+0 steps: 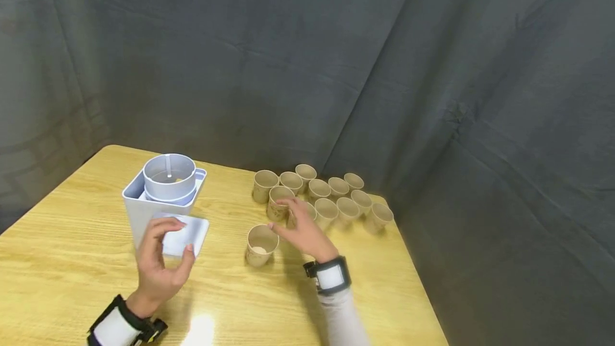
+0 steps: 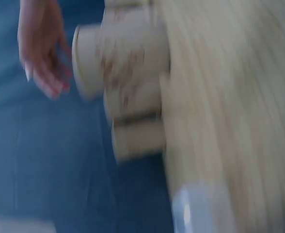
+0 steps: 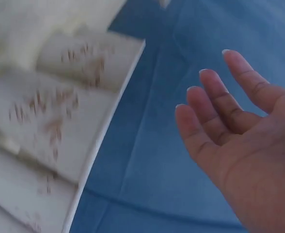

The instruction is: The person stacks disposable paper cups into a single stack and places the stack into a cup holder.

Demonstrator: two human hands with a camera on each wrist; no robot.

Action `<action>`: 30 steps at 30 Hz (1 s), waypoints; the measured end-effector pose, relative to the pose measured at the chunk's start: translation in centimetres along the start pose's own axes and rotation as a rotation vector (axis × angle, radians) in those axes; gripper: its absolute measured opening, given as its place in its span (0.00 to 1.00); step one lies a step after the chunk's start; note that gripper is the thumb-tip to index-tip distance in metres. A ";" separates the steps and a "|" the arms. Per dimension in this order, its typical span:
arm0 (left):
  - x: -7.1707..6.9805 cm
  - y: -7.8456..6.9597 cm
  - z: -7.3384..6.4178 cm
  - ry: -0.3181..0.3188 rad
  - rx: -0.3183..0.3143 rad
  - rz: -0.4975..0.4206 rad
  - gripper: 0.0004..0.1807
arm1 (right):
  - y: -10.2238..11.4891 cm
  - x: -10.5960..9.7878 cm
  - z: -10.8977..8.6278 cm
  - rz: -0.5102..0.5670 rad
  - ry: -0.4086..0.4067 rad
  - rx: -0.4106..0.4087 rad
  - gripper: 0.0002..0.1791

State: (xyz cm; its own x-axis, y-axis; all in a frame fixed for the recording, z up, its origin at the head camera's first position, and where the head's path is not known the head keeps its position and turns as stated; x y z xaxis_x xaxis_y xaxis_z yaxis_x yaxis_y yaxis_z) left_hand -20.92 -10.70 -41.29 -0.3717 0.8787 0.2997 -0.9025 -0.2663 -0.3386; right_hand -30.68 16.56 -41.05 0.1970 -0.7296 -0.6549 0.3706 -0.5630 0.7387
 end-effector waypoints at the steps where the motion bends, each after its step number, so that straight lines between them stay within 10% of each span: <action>1: 0.8 0.3 -0.4 0.066 0.006 -0.036 0.17 | -0.4 -0.6 0.2 0.004 -0.017 0.006 0.37; 6: 5.2 3.1 -3.1 0.400 -0.071 -0.057 0.29 | -2.7 -3.0 1.6 -0.005 -0.063 0.039 0.39; 12: 9.5 7.1 -6.0 0.849 -0.388 0.050 0.50 | -4.9 -3.5 2.0 -0.061 -0.093 0.142 0.44; 17: 11.1 9.2 -7.9 1.133 -0.550 -0.067 0.59 | -5.8 -2.7 2.0 -0.051 -0.082 0.179 0.46; 23: 10.6 10.2 -9.5 1.204 -0.640 -0.194 0.51 | -6.3 -1.9 2.5 -0.057 -0.047 0.162 0.46; 30: 10.8 10.8 -10.3 1.222 -0.656 -0.121 0.35 | -7.0 -2.1 3.2 -0.117 -0.044 0.133 0.43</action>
State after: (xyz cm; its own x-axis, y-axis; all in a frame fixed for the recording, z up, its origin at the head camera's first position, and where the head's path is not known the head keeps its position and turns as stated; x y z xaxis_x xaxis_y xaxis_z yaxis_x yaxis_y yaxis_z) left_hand -32.47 -0.03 -50.92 0.4315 0.7586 -0.4882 -0.5228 -0.2308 -0.8206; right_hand -36.58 20.78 -44.29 0.1184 -0.6705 -0.7324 0.2650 -0.6895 0.6741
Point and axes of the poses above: each hand's wrist, its own z-axis towards the middle knuckle, its own x-axis out of the palm, y = z × x, the point moved 5 cm from there along z, towards the middle knuckle, and after that the axes turned 13 degrees about z, right-handed, at the moved point
